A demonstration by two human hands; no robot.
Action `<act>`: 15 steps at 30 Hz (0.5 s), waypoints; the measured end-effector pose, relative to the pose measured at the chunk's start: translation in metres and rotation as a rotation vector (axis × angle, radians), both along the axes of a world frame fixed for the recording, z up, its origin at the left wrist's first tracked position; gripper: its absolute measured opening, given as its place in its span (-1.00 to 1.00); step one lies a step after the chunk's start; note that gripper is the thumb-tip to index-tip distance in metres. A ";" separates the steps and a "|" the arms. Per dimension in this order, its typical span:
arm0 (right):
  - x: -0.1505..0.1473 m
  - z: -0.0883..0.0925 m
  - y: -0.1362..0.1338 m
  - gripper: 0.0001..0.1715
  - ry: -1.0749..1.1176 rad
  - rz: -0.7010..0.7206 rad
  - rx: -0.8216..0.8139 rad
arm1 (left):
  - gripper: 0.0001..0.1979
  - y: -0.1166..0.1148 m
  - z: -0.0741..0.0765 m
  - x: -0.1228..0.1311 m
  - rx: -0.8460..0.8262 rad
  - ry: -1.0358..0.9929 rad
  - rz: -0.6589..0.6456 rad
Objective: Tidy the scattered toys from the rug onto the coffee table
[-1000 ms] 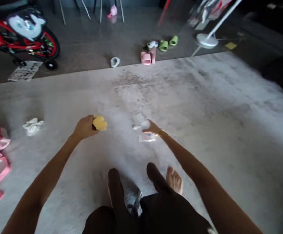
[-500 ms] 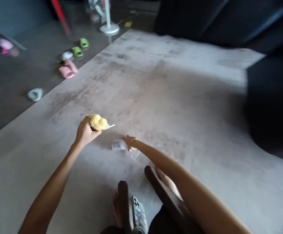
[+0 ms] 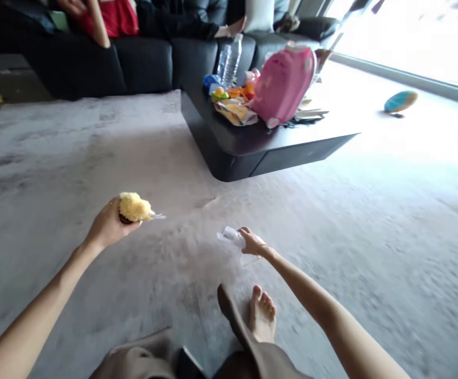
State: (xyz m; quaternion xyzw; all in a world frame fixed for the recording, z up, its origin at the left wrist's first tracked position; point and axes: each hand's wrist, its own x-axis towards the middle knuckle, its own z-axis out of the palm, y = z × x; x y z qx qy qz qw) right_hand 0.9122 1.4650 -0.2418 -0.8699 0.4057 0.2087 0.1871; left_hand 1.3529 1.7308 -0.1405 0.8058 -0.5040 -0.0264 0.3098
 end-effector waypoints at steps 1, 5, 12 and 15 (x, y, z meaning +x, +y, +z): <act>-0.008 -0.006 -0.013 -0.11 -0.032 0.019 0.017 | -0.34 -0.035 0.007 -0.009 -0.028 -0.043 -0.041; 0.024 -0.026 -0.083 -0.08 -0.176 0.199 0.064 | -0.22 -0.198 0.067 -0.054 -0.131 -0.250 -0.213; 0.122 -0.056 -0.157 0.03 -0.040 0.412 0.135 | -0.32 -0.473 0.168 -0.127 -0.110 -0.591 -0.425; 0.114 -0.074 -0.158 0.02 -0.069 0.410 0.139 | -0.49 -0.548 0.173 -0.135 -0.069 -0.667 -0.520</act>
